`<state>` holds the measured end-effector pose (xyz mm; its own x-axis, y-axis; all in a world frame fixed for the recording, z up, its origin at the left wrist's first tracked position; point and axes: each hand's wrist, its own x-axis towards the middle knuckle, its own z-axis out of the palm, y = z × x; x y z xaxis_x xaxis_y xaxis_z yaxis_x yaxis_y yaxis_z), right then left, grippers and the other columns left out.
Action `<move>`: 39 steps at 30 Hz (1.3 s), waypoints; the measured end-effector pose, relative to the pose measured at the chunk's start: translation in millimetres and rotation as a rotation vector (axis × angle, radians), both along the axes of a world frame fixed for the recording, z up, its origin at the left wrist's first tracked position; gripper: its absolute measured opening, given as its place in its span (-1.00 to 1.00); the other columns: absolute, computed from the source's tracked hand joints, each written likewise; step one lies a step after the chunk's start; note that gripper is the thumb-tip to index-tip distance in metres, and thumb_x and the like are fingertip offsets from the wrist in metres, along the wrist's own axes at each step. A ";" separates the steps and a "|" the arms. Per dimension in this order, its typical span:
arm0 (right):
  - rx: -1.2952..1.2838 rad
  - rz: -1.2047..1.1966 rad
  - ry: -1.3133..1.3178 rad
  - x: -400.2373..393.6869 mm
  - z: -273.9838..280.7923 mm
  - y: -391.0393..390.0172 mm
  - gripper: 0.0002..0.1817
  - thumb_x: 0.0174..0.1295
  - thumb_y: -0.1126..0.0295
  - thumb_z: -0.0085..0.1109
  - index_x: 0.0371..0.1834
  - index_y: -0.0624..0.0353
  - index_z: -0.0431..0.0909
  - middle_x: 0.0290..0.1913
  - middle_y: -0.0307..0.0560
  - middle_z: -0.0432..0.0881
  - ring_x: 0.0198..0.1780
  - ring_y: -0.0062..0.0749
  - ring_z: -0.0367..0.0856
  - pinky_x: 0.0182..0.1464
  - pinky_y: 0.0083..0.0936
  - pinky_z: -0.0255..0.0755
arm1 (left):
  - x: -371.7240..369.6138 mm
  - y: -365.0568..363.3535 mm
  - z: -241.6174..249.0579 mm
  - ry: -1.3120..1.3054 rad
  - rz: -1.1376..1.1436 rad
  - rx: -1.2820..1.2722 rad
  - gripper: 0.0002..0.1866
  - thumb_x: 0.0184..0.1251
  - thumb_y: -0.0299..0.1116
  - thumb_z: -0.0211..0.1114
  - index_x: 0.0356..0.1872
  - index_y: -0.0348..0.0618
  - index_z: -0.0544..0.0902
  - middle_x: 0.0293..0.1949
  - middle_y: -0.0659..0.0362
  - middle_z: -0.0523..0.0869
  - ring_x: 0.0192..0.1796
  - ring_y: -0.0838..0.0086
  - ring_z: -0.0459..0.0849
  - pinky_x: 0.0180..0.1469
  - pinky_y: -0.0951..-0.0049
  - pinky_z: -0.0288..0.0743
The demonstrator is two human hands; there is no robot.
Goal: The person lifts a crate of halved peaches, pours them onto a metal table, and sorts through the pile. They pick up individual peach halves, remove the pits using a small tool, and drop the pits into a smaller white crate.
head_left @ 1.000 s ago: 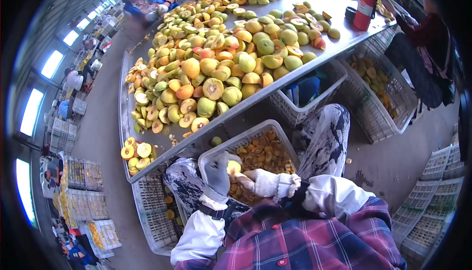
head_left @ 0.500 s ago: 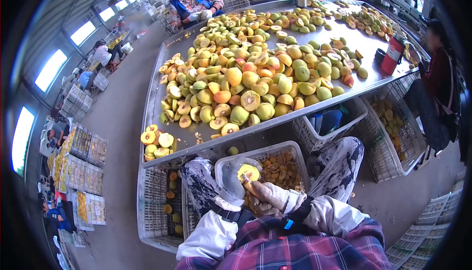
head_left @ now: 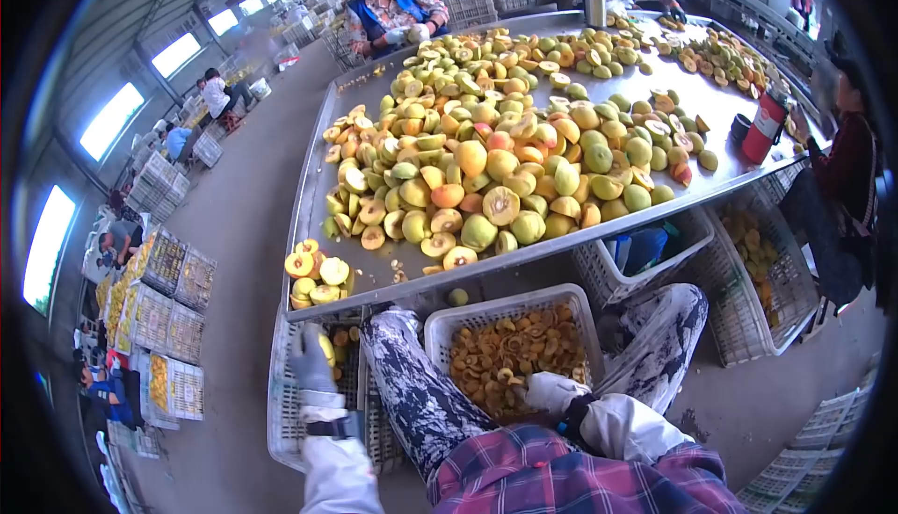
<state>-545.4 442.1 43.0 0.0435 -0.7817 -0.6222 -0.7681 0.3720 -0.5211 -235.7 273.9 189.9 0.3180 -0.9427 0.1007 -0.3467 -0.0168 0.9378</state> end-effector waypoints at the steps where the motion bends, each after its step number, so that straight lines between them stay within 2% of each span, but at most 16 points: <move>1: 0.045 -0.022 0.017 4.4 1.1 -0.8 -0.40 0.13 -0.16 -0.14 -0.27 0.22 0.60 -0.34 0.18 0.61 -0.20 0.00 0.59 -0.16 -0.24 0.43 | 23.6 -8.7 -5.1 -0.630 0.075 -0.172 -0.67 0.17 -0.16 0.16 -0.23 -0.24 0.57 -0.22 0.00 0.62 -0.19 0.21 0.58 -0.11 0.33 0.43; 3: 0.065 0.098 -0.007 -2.4 4.1 -0.1 -0.42 0.13 -0.15 -0.14 -0.26 0.18 0.60 -0.32 0.14 0.62 -0.20 0.01 0.59 -0.16 -0.23 0.43 | 40.5 -25.8 -9.8 -1.096 0.192 -0.302 -0.63 0.14 -0.15 0.19 -0.13 -0.21 0.54 -0.21 -0.03 0.60 -0.14 0.15 0.56 -0.05 0.29 0.41; 6: 0.120 0.165 0.051 -0.9 -1.1 -9.6 -0.43 0.10 -0.18 -0.11 -0.24 0.10 0.60 -0.27 0.07 0.62 -0.18 -0.02 0.59 -0.13 -0.25 0.44 | -36.9 -50.0 10.9 -0.735 -0.134 -0.237 -0.56 0.09 -0.09 0.22 -0.10 -0.19 0.52 -0.20 -0.05 0.59 -0.14 0.09 0.56 -0.07 0.22 0.41; 10: 0.107 0.217 0.061 -2.3 -6.6 -13.9 -0.45 0.13 -0.21 -0.19 0.08 -0.21 0.43 -0.23 0.05 0.62 -0.15 -0.01 0.57 -0.12 -0.22 0.43 | -147.9 -97.3 8.2 -0.966 -0.456 0.345 -0.30 0.13 0.34 -0.09 -0.26 -0.16 0.63 -0.23 -0.06 0.64 -0.13 0.06 0.60 -0.07 0.19 0.43; 13: 0.056 0.170 -0.006 -5.6 5.4 -13.2 -0.45 0.18 -0.19 -0.24 0.13 -0.19 0.39 -0.25 0.08 0.62 -0.17 -0.01 0.57 -0.13 -0.19 0.41 | -185.3 -122.5 -28.3 -1.127 -0.527 0.414 -0.28 0.09 0.30 -0.01 -0.16 -0.25 0.59 -0.15 -0.10 0.62 -0.05 0.04 0.57 0.00 0.20 0.42; 19: 0.023 0.143 0.000 -5.5 1.1 -16.6 -0.49 0.19 -0.15 -0.20 0.01 -0.12 0.49 -0.27 0.08 0.62 -0.20 -0.03 0.58 -0.14 -0.23 0.43 | -203.0 -119.7 -40.4 -0.920 -0.393 0.484 -0.32 0.00 0.17 0.19 -0.08 -0.32 0.53 -0.08 -0.20 0.56 -0.01 0.03 0.55 0.03 0.22 0.41; 22: -0.012 0.167 -0.021 -6.1 6.6 -14.7 -0.50 0.19 -0.13 -0.18 -0.02 -0.07 0.51 -0.29 0.07 0.63 -0.22 -0.03 0.59 -0.15 -0.23 0.43 | -193.6 -120.5 -57.4 -0.564 -0.282 0.276 -0.44 -0.09 -0.11 0.34 -0.14 -0.35 0.49 -0.21 -0.07 0.61 -0.18 0.15 0.61 -0.07 0.29 0.45; 23: -0.040 0.165 -0.038 -7.7 11.6 -14.0 -0.49 0.19 -0.14 -0.19 -0.05 -0.03 0.51 -0.30 0.08 0.62 -0.22 -0.02 0.59 -0.15 -0.22 0.43 | -188.6 -119.0 -60.3 -0.561 -0.286 0.272 -0.44 -0.09 -0.11 0.34 -0.14 -0.35 0.49 -0.21 -0.07 0.61 -0.18 0.15 0.61 -0.07 0.29 0.45; 27: -0.058 0.101 -0.105 -14.9 48.6 -3.1 -0.43 0.22 -0.18 -0.22 -0.18 0.09 0.55 -0.35 0.11 0.62 -0.25 0.02 0.58 -0.19 -0.22 0.42 | -172.0 -90.8 -55.7 0.109 -0.279 -0.001 -0.65 -0.07 -0.24 0.30 -0.29 -0.23 0.49 -0.38 0.19 0.54 -0.33 0.38 0.56 -0.24 0.40 0.49; 29: -0.249 -0.064 -0.342 -27.2 78.1 -6.1 -0.40 0.21 -0.19 -0.20 -0.33 0.18 0.55 -0.46 0.15 0.60 -0.32 0.04 0.58 -0.30 -0.18 0.40 | -149.7 -70.0 -25.0 0.805 -0.351 0.141 -0.72 0.01 -0.23 0.21 -0.30 -0.19 0.50 -0.40 0.19 0.56 -0.39 0.36 0.56 -0.28 0.35 0.49; 31: -0.288 -0.167 -0.653 -28.4 88.8 -4.2 -0.38 0.22 -0.20 -0.18 -0.42 0.21 0.53 -0.56 -0.06 0.56 -0.47 -0.32 0.54 -0.40 -0.40 0.38 | -154.7 -22.5 16.6 1.069 -0.316 0.219 -0.70 0.07 -0.15 0.11 -0.32 -0.19 0.51 -0.39 0.16 0.56 -0.41 0.40 0.53 -0.35 0.41 0.44; 33: 0.057 -0.316 -0.969 -31.5 92.0 -2.6 -0.41 0.24 -0.16 -0.18 -0.38 0.22 0.54 -0.57 -0.13 0.54 -0.48 -0.46 0.50 -0.40 -0.48 0.39 | -143.9 1.2 12.2 1.122 -0.465 0.300 -0.68 0.09 -0.11 0.09 -0.34 -0.17 0.50 -0.37 0.13 0.56 -0.33 0.41 0.55 -0.32 0.36 0.47; 34: 0.318 -0.448 -0.803 -17.6 72.3 -10.6 -0.45 0.27 -0.10 -0.19 -0.29 0.22 0.54 -0.49 -0.03 0.59 -0.39 -0.31 0.57 -0.27 -0.42 0.41 | -148.7 13.7 12.4 1.208 -0.354 0.311 -0.68 0.09 -0.09 0.09 -0.35 -0.16 0.50 -0.37 0.14 0.57 -0.33 0.40 0.55 -0.32 0.35 0.49; 35: 0.069 -0.141 -0.191 -5.8 56.0 -9.2 -0.45 0.27 -0.09 -0.20 -0.21 0.23 0.54 -0.39 0.10 0.62 -0.25 -0.12 0.60 -0.14 -0.33 0.40 | -155.2 24.7 11.8 1.295 -0.245 0.314 -0.68 0.10 -0.08 0.10 -0.35 -0.15 0.50 -0.37 0.14 0.57 -0.33 0.38 0.55 -0.33 0.34 0.50; 37: -0.153 -0.247 -0.259 3.8 46.6 11.0 -0.42 0.27 -0.10 -0.21 -0.20 0.25 0.55 -0.32 0.18 0.61 -0.12 0.01 0.57 -0.05 -0.28 0.35 | -156.0 31.1 -7.6 1.453 -0.217 0.416 -0.68 0.10 -0.07 0.11 -0.35 -0.13 0.50 -0.38 0.15 0.59 -0.34 0.36 0.56 -0.33 0.32 0.52; 39: -0.177 -0.339 -0.422 -3.2 44.1 11.7 -0.42 0.26 -0.10 -0.17 -0.19 0.25 0.56 -0.40 0.06 0.62 -0.34 -0.24 0.58 -0.21 -0.38 0.41 | -154.1 46.3 -29.8 1.279 -0.278 0.504 -0.52 0.15 0.11 -0.02 -0.32 -0.16 0.53 -0.45 0.13 0.60 -0.41 0.31 0.58 -0.42 0.35 0.46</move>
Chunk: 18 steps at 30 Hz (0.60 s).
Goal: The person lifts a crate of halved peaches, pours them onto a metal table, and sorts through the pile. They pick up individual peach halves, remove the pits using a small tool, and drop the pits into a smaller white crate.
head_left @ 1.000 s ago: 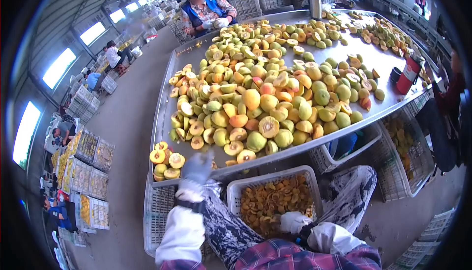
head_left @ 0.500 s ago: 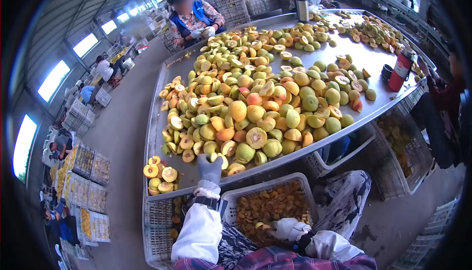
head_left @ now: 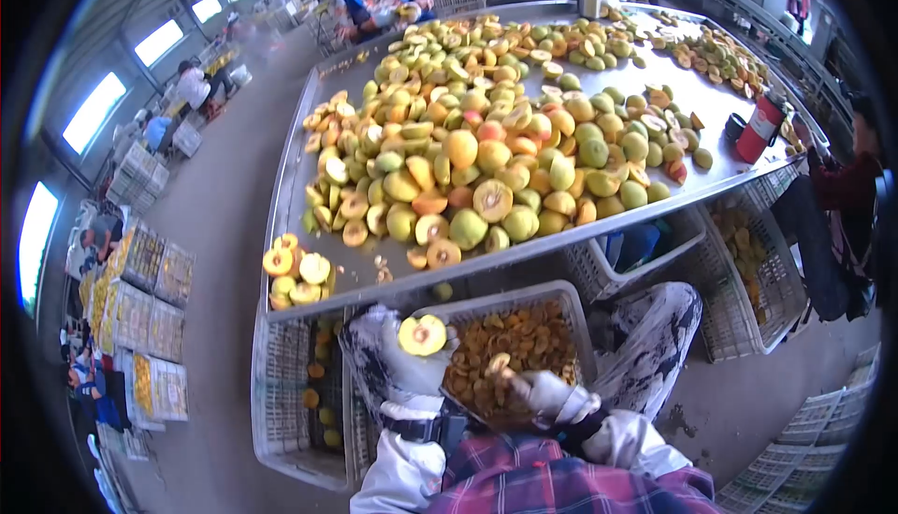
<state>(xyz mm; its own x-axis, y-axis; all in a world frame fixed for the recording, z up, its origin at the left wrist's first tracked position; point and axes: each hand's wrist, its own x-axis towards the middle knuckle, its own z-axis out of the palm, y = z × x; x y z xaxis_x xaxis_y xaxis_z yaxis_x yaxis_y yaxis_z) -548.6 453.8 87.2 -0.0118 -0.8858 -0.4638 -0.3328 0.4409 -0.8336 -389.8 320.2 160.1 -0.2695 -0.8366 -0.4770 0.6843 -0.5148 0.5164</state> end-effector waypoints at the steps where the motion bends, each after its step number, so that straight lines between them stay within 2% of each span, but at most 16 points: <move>1: 0.035 -0.004 -0.053 -7.5 14.3 -4.1 -0.46 0.26 -0.07 -0.12 -0.19 0.25 0.56 -0.36 0.03 0.63 -0.30 -0.30 0.59 -0.20 -0.43 0.41 | -0.4 3.5 -13.5 -0.021 -0.027 -0.056 -0.46 0.16 0.17 -0.07 -0.32 -0.17 0.54 -0.46 0.12 0.60 -0.44 0.30 0.57 -0.43 0.35 0.44; 2: 0.061 -0.016 -0.100 -14.7 30.6 -4.5 -0.50 0.26 -0.03 -0.08 -0.18 0.25 0.56 -0.33 0.00 0.64 -0.27 -0.36 0.60 -0.19 -0.48 0.42 | -3.6 5.6 -21.7 -0.035 -0.060 -0.120 -0.40 0.16 0.23 -0.13 -0.31 -0.19 0.54 -0.48 0.11 0.60 -0.47 0.30 0.57 -0.44 0.35 0.43; 3: -0.123 -0.024 -0.209 -18.9 36.5 0.2 -0.51 0.24 -0.02 -0.04 -0.15 0.24 0.54 -0.39 -0.15 0.63 -0.37 -0.49 0.55 -0.30 -0.50 0.41 | -8.0 7.1 -24.2 -0.077 -0.084 -0.157 -0.34 0.18 0.27 -0.19 -0.32 -0.20 0.53 -0.48 0.09 0.60 -0.52 0.31 0.56 -0.46 0.36 0.43; 4: -0.123 -0.033 -0.201 -21.0 39.5 1.9 -0.51 0.24 -0.02 -0.04 -0.15 0.24 0.54 -0.39 -0.15 0.63 -0.37 -0.49 0.55 -0.30 -0.50 0.41 | -11.1 9.1 -25.7 -0.068 -0.094 -0.157 -0.34 0.18 0.27 -0.19 -0.32 -0.20 0.53 -0.48 0.09 0.60 -0.52 0.31 0.56 -0.46 0.36 0.43; 6: -0.031 0.062 -0.345 -22.4 45.2 1.8 -0.52 0.22 -0.01 0.00 -0.14 0.25 0.52 -0.46 -0.25 0.58 -0.42 -0.58 0.51 -0.36 -0.59 0.38 | -14.7 12.8 -28.3 -0.235 -0.141 -0.203 -0.34 0.20 0.28 -0.25 -0.32 -0.17 0.51 -0.50 0.08 0.60 -0.55 0.32 0.55 -0.51 0.39 0.43; 7: -0.032 0.104 -0.442 -21.6 60.3 4.8 -0.51 0.21 -0.02 0.03 -0.15 0.27 0.51 -0.52 -0.28 0.52 -0.45 -0.67 0.46 -0.40 -0.69 0.32 | -17.2 14.2 -25.7 -0.263 -0.142 -0.252 -0.34 0.22 0.29 -0.31 -0.32 -0.14 0.50 -0.51 0.07 0.60 -0.58 0.32 0.56 -0.55 0.40 0.42; 8: 0.127 0.181 -0.618 -26.8 56.4 5.6 -0.50 0.21 -0.03 0.01 -0.14 0.26 0.50 -0.57 -0.30 0.51 -0.49 -0.68 0.44 -0.43 -0.70 0.30 | -16.7 14.4 -25.3 -0.264 -0.144 -0.253 -0.34 0.22 0.29 -0.31 -0.32 -0.14 0.50 -0.51 0.07 0.60 -0.58 0.32 0.56 -0.55 0.40 0.42; 10: 0.222 0.142 -0.808 -29.0 32.2 7.6 -0.44 0.21 -0.09 -0.03 -0.18 0.30 0.52 -0.56 -0.21 0.55 -0.50 -0.51 0.50 -0.42 -0.56 0.38 | -15.0 14.9 -25.1 -0.305 -0.134 -0.216 -0.35 0.23 0.29 -0.32 -0.32 -0.10 0.49 -0.50 0.06 0.61 -0.58 0.32 0.56 -0.56 0.40 0.42; 12: 0.145 0.017 -0.084 -1.8 17.7 0.4 -0.42 0.21 -0.14 -0.11 -0.25 0.23 0.56 -0.56 -0.15 0.54 -0.54 -0.36 0.51 -0.43 -0.43 0.41 | -12.3 17.5 -29.1 -0.297 -0.147 -0.201 -0.35 0.22 0.31 -0.31 -0.32 -0.10 0.48 -0.50 0.06 0.61 -0.58 0.32 0.56 -0.56 0.40 0.43; 13: 0.244 0.206 0.215 -0.4 -24.1 3.1 -0.36 0.18 -0.21 -0.14 -0.31 0.23 0.59 -0.49 -0.08 0.59 -0.43 -0.28 0.55 -0.29 -0.39 0.43 | -12.1 13.5 -31.5 -0.285 -0.163 -0.195 -0.35 0.21 0.32 -0.31 -0.33 -0.09 0.48 -0.50 0.05 0.62 -0.58 0.32 0.56 -0.56 0.41 0.43; 14: 0.070 0.112 0.127 -1.1 -22.5 14.4 -0.45 0.19 -0.13 -0.05 -0.24 0.21 0.59 -0.45 -0.12 0.61 -0.38 -0.42 0.55 -0.25 -0.46 0.42 | -12.0 8.8 -38.7 -0.242 -0.113 -0.163 -0.33 0.19 0.34 -0.28 -0.35 -0.09 0.49 -0.49 0.05 0.63 -0.57 0.31 0.57 -0.55 0.41 0.45; 16: 0.121 -0.055 -0.150 -5.9 1.0 14.9 -0.55 0.15 0.00 0.10 -0.27 0.23 0.60 -0.42 -0.10 0.63 -0.39 -0.48 0.55 -0.28 -0.48 0.41 | -11.5 14.9 -37.0 -0.320 -0.067 -0.154 -0.32 0.17 0.36 -0.27 -0.36 -0.10 0.50 -0.49 0.05 0.62 -0.54 0.30 0.58 -0.53 0.40 0.47; 18: 0.065 -0.111 -0.215 -11.3 11.4 12.1 -0.62 0.09 0.13 0.22 -0.19 0.23 0.57 -0.46 -0.17 0.61 -0.41 -0.58 0.50 -0.32 -0.54 0.41 | -12.7 18.8 -40.6 -0.333 -0.107 -0.170 -0.33 0.19 0.33 -0.27 -0.35 -0.12 0.51 -0.48 0.06 0.62 -0.52 0.30 0.59 -0.50 0.40 0.49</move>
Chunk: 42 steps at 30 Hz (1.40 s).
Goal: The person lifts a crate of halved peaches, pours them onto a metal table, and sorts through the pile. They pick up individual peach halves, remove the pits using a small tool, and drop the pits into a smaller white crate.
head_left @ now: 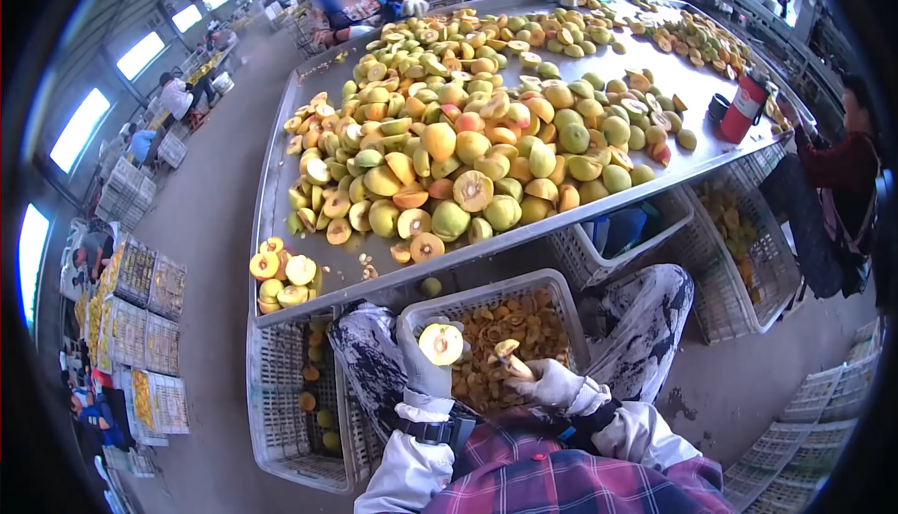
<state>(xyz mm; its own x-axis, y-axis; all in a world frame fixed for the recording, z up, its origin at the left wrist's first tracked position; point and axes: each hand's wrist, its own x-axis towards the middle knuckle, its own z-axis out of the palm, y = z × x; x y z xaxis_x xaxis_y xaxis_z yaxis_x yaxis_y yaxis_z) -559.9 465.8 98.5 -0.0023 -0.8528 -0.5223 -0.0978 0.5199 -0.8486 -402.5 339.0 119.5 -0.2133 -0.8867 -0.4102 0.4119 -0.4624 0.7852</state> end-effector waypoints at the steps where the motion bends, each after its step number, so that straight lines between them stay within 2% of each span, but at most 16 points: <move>1: -0.055 -0.023 -0.007 -0.6 7.7 -1.3 -0.64 0.07 0.16 0.23 -0.19 0.22 0.57 -0.46 -0.17 0.60 -0.41 -0.60 0.50 -0.32 -0.54 0.41 | -1.4 -0.9 -8.3 -0.009 0.019 -0.009 -0.33 0.21 0.31 -0.27 -0.34 -0.13 0.51 -0.47 0.06 0.62 -0.49 0.31 0.60 -0.49 0.38 0.50; 6: -0.317 -0.170 0.019 15.9 50.5 -19.5 -0.63 0.03 0.28 0.24 -0.08 0.13 0.50 -0.42 -0.12 0.61 -0.40 -0.60 0.54 -0.28 -0.58 0.44 | -16.1 13.8 3.4 -0.041 0.023 -0.106 -0.49 0.33 0.12 -0.19 -0.26 -0.15 0.50 -0.41 0.13 0.61 -0.31 0.42 0.60 -0.22 0.44 0.50; 8: -0.316 -0.225 0.050 21.9 49.1 -33.8 -0.58 0.03 0.27 0.22 0.01 0.06 0.47 -0.39 -0.03 0.62 -0.37 -0.45 0.62 -0.29 -0.51 0.46 | -17.8 17.1 -0.5 -0.026 -0.026 -0.139 -0.55 0.35 0.04 -0.15 -0.20 -0.14 0.50 -0.34 0.17 0.61 -0.27 0.45 0.59 -0.15 0.49 0.46; 10: -0.445 -0.278 0.175 29.0 35.7 -45.0 -0.54 0.03 0.22 0.19 0.06 -0.03 0.43 -0.35 0.07 0.62 -0.28 -0.14 0.64 -0.28 -0.38 0.48 | -29.1 22.4 9.9 0.049 0.010 -0.040 -0.53 0.32 0.07 -0.13 -0.14 -0.12 0.50 -0.28 0.19 0.59 -0.24 0.45 0.58 -0.16 0.48 0.47; 17: -0.389 -0.305 0.207 40.7 18.5 -46.3 -0.65 0.05 0.23 0.18 -0.05 -0.02 0.48 -0.42 0.05 0.61 -0.33 -0.14 0.64 -0.31 -0.37 0.47 | -29.6 25.6 -23.9 0.022 -0.044 0.002 -0.44 0.27 0.19 -0.17 -0.10 -0.10 0.48 -0.29 0.23 0.56 -0.24 0.50 0.54 -0.16 0.54 0.41; 22: -0.424 -0.386 0.138 48.9 6.0 -47.0 -0.74 0.09 0.26 0.16 -0.15 0.01 0.50 -0.45 0.04 0.60 -0.39 -0.14 0.62 -0.34 -0.44 0.46 | -31.1 31.2 -2.3 0.059 -0.150 0.072 -0.48 0.28 0.17 -0.18 -0.13 -0.08 0.46 -0.29 0.24 0.55 -0.21 0.53 0.52 -0.13 0.55 0.38; 24: -0.338 -0.362 0.061 48.5 7.3 -48.6 -0.78 0.11 0.29 0.15 -0.17 0.04 0.51 -0.47 -0.03 0.59 -0.43 -0.30 0.61 -0.33 -0.50 0.44 | -39.5 33.3 18.2 0.018 -0.106 0.018 -0.50 0.29 0.16 -0.18 -0.21 -0.08 0.47 -0.34 0.23 0.56 -0.21 0.53 0.52 -0.11 0.57 0.38; 25: -0.393 -0.394 -0.099 50.3 8.3 -48.1 -0.77 0.12 0.31 0.16 -0.18 0.11 0.51 -0.47 -0.15 0.60 -0.42 -0.48 0.56 -0.31 -0.52 0.43 | -48.2 29.5 20.9 -0.004 0.096 0.014 -0.50 0.27 0.18 -0.19 -0.29 -0.07 0.46 -0.41 0.21 0.57 -0.27 0.48 0.56 -0.17 0.53 0.44; 29: -0.168 -0.128 -0.360 33.1 32.5 -27.6 -0.70 0.10 0.30 0.21 -0.16 0.23 0.50 -0.48 -0.26 0.56 -0.44 -0.66 0.48 -0.39 -0.66 0.39 | 2.7 -8.1 -40.4 0.080 0.030 0.041 -0.41 0.27 0.23 -0.21 -0.15 -0.15 0.42 -0.28 0.14 0.54 -0.32 0.41 0.55 -0.28 0.43 0.48; 32: 0.124 0.086 -0.428 8.0 56.9 -21.1 -0.55 0.21 0.01 -0.01 -0.19 0.24 0.46 -0.60 -0.27 0.46 -0.75 -0.66 0.34 -0.71 -0.67 0.22 | -6.8 -2.1 2.5 0.048 0.172 0.027 -0.42 0.27 0.21 -0.22 -0.13 -0.14 0.40 -0.28 0.13 0.55 -0.31 0.39 0.56 -0.26 0.45 0.48; 33: 0.130 0.091 -0.367 9.5 56.4 -21.2 -0.45 0.26 -0.11 -0.19 -0.22 0.24 0.45 -0.63 -0.26 0.43 -0.82 -0.61 0.29 -0.76 -0.63 0.19 | -8.4 -2.1 0.6 0.012 0.181 -0.005 -0.43 0.27 0.20 -0.24 -0.11 -0.12 0.40 -0.29 0.13 0.55 -0.31 0.37 0.57 -0.29 0.43 0.50; 36: 0.025 0.081 -0.297 19.6 46.8 -19.7 -0.40 0.24 -0.20 -0.29 -0.23 0.14 0.49 -0.66 -0.28 0.40 -0.83 -0.70 0.26 -0.82 -0.75 0.10 | -12.5 1.2 6.3 -0.056 0.080 0.025 -0.47 0.27 0.18 -0.20 -0.10 -0.08 0.39 -0.27 0.13 0.55 -0.31 0.36 0.58 -0.33 0.38 0.53; 37: -0.010 0.118 -0.331 23.9 37.3 -19.2 -0.42 0.27 -0.16 -0.30 -0.28 0.18 0.47 -0.64 -0.26 0.42 -0.76 -0.63 0.32 -0.73 -0.68 0.22 | -16.7 6.3 21.6 -0.084 0.029 0.076 -0.55 0.28 0.11 -0.15 -0.12 -0.05 0.41 -0.26 0.14 0.54 -0.31 0.35 0.58 -0.37 0.38 0.55; 38: -0.294 0.178 -0.224 35.5 -9.2 -18.2 -0.40 0.29 -0.13 -0.28 -0.19 0.23 0.51 -0.52 0.00 0.55 -0.47 -0.29 0.55 -0.36 -0.39 0.41 | -16.9 -1.0 0.5 -0.081 0.130 0.030 -0.60 0.29 0.05 -0.13 -0.15 -0.06 0.42 -0.26 0.14 0.54 -0.30 0.36 0.59 -0.39 0.41 0.56; 40: -0.148 0.209 -0.160 33.7 -3.5 -18.8 -0.40 0.29 -0.12 -0.28 -0.21 0.24 0.53 -0.43 0.09 0.58 -0.29 -0.17 0.56 -0.16 -0.32 0.37 | -22.3 0.0 -2.7 -0.047 0.167 -0.038 -0.61 0.31 0.03 -0.15 -0.17 -0.06 0.41 -0.27 0.14 0.54 -0.31 0.38 0.59 -0.40 0.43 0.56; 42: -0.148 0.197 -0.177 34.0 -3.4 -18.3 -0.41 0.29 -0.11 -0.27 -0.20 0.24 0.53 -0.42 0.09 0.59 -0.31 -0.18 0.56 -0.19 -0.34 0.39 | -22.3 1.4 -1.4 -0.037 0.163 -0.029 -0.61 0.31 0.03 -0.15 -0.17 -0.07 0.41 -0.28 0.15 0.54 -0.31 0.38 0.59 -0.40 0.42 0.56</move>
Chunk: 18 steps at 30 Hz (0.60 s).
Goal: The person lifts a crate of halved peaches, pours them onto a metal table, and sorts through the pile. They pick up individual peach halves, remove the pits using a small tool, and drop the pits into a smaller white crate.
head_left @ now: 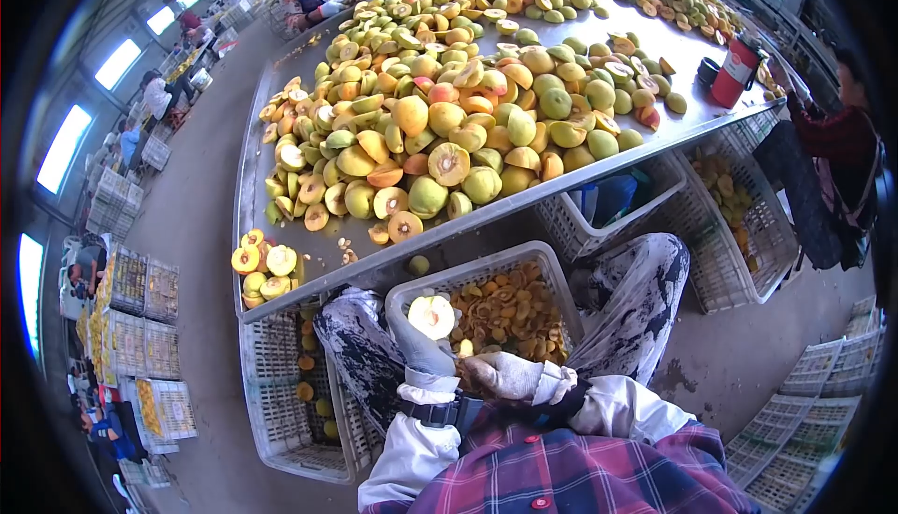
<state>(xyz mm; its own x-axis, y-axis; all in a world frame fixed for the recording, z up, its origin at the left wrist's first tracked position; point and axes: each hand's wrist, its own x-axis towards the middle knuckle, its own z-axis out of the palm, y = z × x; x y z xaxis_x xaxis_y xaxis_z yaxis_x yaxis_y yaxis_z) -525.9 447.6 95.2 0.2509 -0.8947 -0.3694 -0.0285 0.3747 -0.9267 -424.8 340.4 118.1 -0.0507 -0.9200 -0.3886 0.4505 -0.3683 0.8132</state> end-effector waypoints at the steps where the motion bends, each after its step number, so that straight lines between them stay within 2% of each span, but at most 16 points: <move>1: 0.003 -0.008 -0.014 -0.5 1.7 0.1 -0.43 0.29 -0.10 -0.25 -0.19 0.23 0.52 -0.41 0.09 0.59 -0.32 -0.20 0.57 -0.21 -0.35 0.40 | -0.1 1.3 0.9 0.014 -0.001 0.008 -0.61 0.31 0.03 -0.15 -0.18 -0.08 0.41 -0.29 0.15 0.54 -0.32 0.38 0.59 -0.40 0.42 0.56; 4: -0.115 -0.149 0.047 -5.6 21.8 2.7 -0.48 0.29 -0.06 -0.20 -0.18 0.23 0.50 -0.40 0.11 0.60 -0.33 -0.16 0.59 -0.26 -0.34 0.42 | 7.4 3.0 3.7 0.032 -0.131 0.062 -0.61 0.32 0.03 -0.17 -0.17 -0.07 0.42 -0.31 0.15 0.55 -0.33 0.39 0.59 -0.42 0.45 0.55; 5: -0.215 -0.268 0.178 -3.9 16.3 3.3 -0.53 0.28 -0.02 -0.14 -0.18 0.21 0.48 -0.49 0.09 0.59 -0.43 -0.12 0.60 -0.36 -0.31 0.43 | 11.4 -1.9 -12.4 0.049 -0.111 0.016 -0.58 0.33 0.04 -0.19 -0.16 -0.09 0.43 -0.33 0.13 0.57 -0.35 0.38 0.58 -0.37 0.45 0.52; 6: -0.091 -0.274 0.246 -9.0 38.8 -0.4 -0.57 0.28 0.01 -0.12 -0.21 0.21 0.46 -0.58 0.08 0.56 -0.50 -0.03 0.58 -0.44 -0.25 0.41 | 11.4 -0.4 -10.6 0.047 -0.112 0.017 -0.58 0.33 0.04 -0.19 -0.16 -0.09 0.43 -0.33 0.13 0.57 -0.35 0.38 0.58 -0.37 0.45 0.52; 8: -0.250 -0.319 0.371 -9.5 38.5 -2.9 -0.58 0.27 0.01 -0.12 -0.26 0.21 0.43 -0.62 0.11 0.54 -0.53 0.05 0.56 -0.47 -0.17 0.40 | 8.8 5.9 -6.1 0.085 -0.144 0.040 -0.54 0.34 0.05 -0.22 -0.18 -0.13 0.45 -0.36 0.11 0.58 -0.36 0.37 0.58 -0.29 0.44 0.50; 9: -0.246 -0.325 0.371 -8.3 37.6 -4.0 -0.58 0.27 0.01 -0.12 -0.26 0.21 0.43 -0.62 0.11 0.54 -0.53 0.05 0.56 -0.47 -0.17 0.40 | 4.4 8.1 -7.2 -0.018 -0.091 0.001 -0.50 0.34 0.07 -0.22 -0.21 -0.18 0.46 -0.38 0.09 0.59 -0.37 0.36 0.58 -0.22 0.41 0.47; 11: -0.253 -0.311 0.554 -5.1 35.1 -8.1 -0.62 0.25 0.05 -0.06 -0.32 0.20 0.42 -0.59 0.17 0.53 -0.49 0.11 0.53 -0.47 -0.16 0.38 | 1.7 12.0 -4.1 0.024 -0.123 0.050 -0.50 0.34 0.07 -0.23 -0.22 -0.19 0.46 -0.39 0.08 0.59 -0.38 0.35 0.57 -0.23 0.41 0.47; 12: -0.253 -0.313 0.556 -2.6 32.9 -9.4 -0.62 0.25 0.05 -0.06 -0.32 0.20 0.42 -0.59 0.17 0.53 -0.49 0.11 0.53 -0.47 -0.16 0.38 | 0.5 14.1 -1.1 0.066 -0.149 0.096 -0.50 0.34 0.06 -0.23 -0.24 -0.19 0.46 -0.40 0.08 0.59 -0.38 0.35 0.57 -0.25 0.40 0.47; 14: -0.232 -0.287 0.670 4.5 27.9 -10.7 -0.52 0.26 -0.05 -0.14 -0.34 0.23 0.41 -0.62 0.20 0.54 -0.52 0.12 0.54 -0.46 -0.09 0.40 | -4.0 18.7 3.7 0.059 -0.168 0.055 -0.50 0.33 0.07 -0.23 -0.27 -0.18 0.47 -0.42 0.07 0.59 -0.40 0.35 0.55 -0.28 0.40 0.46; 18: -0.154 -0.288 0.642 11.1 22.0 -9.6 -0.50 0.26 -0.05 -0.16 -0.33 0.26 0.42 -0.59 0.23 0.54 -0.49 0.13 0.55 -0.44 -0.10 0.40 | -6.2 21.8 2.0 0.027 -0.108 0.087 -0.52 0.33 0.07 -0.20 -0.30 -0.18 0.46 -0.46 0.09 0.56 -0.43 0.36 0.53 -0.30 0.41 0.45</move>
